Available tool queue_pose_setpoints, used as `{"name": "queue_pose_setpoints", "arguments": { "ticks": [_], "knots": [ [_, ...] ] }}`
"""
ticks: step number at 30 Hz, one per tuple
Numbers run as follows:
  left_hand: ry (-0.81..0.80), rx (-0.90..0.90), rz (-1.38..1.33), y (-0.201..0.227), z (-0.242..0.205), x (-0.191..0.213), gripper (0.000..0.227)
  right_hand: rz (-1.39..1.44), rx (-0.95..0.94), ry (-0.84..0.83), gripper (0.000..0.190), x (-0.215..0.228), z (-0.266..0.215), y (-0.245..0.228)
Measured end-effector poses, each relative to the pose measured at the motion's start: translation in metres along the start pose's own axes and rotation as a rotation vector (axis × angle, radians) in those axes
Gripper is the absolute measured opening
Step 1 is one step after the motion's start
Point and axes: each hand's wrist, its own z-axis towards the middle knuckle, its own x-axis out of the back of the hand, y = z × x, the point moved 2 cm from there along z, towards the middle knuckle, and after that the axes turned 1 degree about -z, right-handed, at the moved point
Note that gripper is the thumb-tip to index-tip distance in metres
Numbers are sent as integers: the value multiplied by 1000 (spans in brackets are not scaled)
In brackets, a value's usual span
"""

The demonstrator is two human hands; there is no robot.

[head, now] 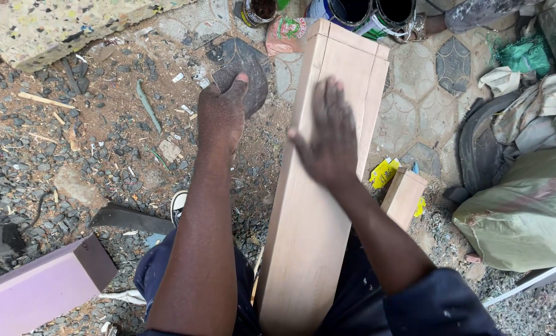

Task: Sand the surface and edges of a wooden board using sandpaper to smooth it.

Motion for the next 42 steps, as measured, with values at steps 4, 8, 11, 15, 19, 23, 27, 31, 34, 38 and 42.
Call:
{"name": "queue_pose_setpoints", "arguments": {
  "ticks": [4, 8, 11, 15, 19, 23, 27, 31, 34, 38, 42],
  "knots": [
    [8, -5, -212, 18, 0, 14, 20, 14, -207, -6, 87, 1, 47, 29],
    [-8, -176, -481, 20, -9, 16, 33, 55, -277, -19, 82, 9, 19, 18],
    [-119, -203, -626, 27, -20, 5, 41, 180, -263, -123, 83, 26, -22, -3],
    [-228, -145, -527, 22, -33, -17, 39, 964, -552, -237, 60, 94, -35, -15],
    [-290, -123, -471, 21, -48, -36, 35, 2376, -464, 67, 95, 49, -54, 51],
    [-486, -230, -216, 29, -73, -61, 40, 2156, -586, 29, 74, 31, -62, 74],
    [-643, -380, 12, 19, -90, -80, 40, 1803, -772, -137, 46, 88, -57, 36],
    [-533, -541, 93, 7, -70, -86, 38, 1481, -830, -226, 63, 85, -81, 55],
    [-180, -612, 47, 16, -71, -75, 33, 1141, -1055, -29, 58, 140, -69, 29],
    [-203, -284, 177, -13, -51, -76, 67, 433, -98, 81, 56, 115, -84, 6],
    [-361, 118, 146, -16, -51, -81, 77, 95, 111, -227, 83, 59, -161, -42]
  ]
}}
